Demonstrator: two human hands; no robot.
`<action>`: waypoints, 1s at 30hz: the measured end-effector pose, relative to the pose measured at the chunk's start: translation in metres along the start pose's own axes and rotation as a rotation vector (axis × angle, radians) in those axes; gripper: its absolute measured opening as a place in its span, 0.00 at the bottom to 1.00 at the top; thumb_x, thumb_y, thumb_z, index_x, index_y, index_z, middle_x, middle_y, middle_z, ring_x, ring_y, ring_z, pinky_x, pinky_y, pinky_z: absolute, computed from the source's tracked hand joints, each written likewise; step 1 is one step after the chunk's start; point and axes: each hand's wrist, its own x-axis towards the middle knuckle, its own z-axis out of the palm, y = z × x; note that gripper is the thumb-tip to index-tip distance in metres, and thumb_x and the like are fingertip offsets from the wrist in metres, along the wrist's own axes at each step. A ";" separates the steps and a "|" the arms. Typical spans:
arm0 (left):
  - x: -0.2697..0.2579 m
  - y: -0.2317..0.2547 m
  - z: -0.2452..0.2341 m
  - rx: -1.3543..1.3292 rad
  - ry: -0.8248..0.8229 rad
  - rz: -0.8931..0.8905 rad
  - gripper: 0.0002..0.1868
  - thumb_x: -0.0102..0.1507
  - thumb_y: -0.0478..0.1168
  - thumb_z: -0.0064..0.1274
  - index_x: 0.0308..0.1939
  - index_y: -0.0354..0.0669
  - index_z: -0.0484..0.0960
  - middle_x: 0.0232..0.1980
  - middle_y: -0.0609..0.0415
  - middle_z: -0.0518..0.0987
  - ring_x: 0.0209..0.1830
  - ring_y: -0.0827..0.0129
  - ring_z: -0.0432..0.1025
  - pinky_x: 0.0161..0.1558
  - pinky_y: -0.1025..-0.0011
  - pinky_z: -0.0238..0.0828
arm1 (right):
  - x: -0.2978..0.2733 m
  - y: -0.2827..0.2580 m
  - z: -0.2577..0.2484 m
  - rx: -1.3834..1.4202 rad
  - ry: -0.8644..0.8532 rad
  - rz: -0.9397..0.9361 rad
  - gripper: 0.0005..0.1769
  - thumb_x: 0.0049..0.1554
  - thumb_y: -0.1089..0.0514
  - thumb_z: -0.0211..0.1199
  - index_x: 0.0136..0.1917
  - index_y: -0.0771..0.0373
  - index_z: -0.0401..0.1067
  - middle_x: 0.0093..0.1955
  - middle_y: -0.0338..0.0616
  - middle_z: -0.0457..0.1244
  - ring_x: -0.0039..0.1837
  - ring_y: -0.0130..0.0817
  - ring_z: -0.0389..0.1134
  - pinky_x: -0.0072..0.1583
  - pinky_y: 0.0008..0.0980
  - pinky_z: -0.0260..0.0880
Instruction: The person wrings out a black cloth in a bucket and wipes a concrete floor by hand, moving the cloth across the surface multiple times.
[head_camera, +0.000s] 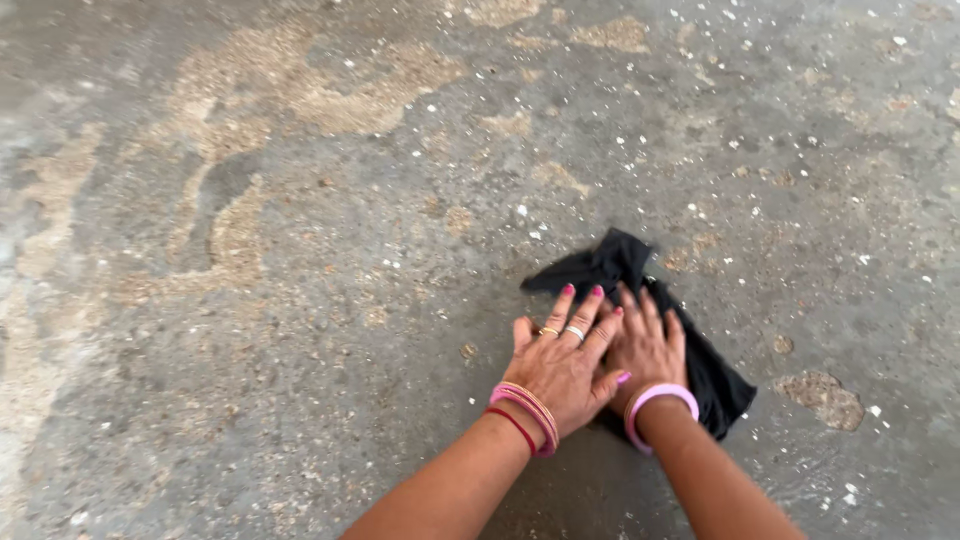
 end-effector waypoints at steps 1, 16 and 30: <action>0.001 0.000 0.000 -0.008 -0.016 -0.011 0.38 0.65 0.63 0.44 0.76 0.55 0.61 0.82 0.49 0.51 0.82 0.52 0.42 0.62 0.39 0.48 | 0.007 0.010 0.008 0.057 0.011 0.041 0.44 0.55 0.33 0.52 0.80 0.48 0.53 0.84 0.43 0.43 0.83 0.43 0.38 0.75 0.55 0.36; 0.004 -0.001 0.003 -0.050 -0.107 0.018 0.36 0.66 0.63 0.40 0.73 0.51 0.64 0.81 0.48 0.53 0.81 0.54 0.42 0.62 0.42 0.47 | -0.072 0.251 0.078 0.185 0.015 0.750 0.48 0.58 0.21 0.42 0.82 0.47 0.50 0.85 0.49 0.42 0.85 0.47 0.35 0.76 0.59 0.34; 0.010 0.054 0.017 -0.023 -0.102 0.176 0.36 0.65 0.63 0.43 0.72 0.51 0.66 0.80 0.50 0.55 0.81 0.55 0.44 0.62 0.41 0.48 | -0.208 0.108 0.059 0.008 -0.106 1.030 0.50 0.56 0.25 0.57 0.83 0.49 0.59 0.82 0.54 0.53 0.78 0.56 0.55 0.74 0.58 0.51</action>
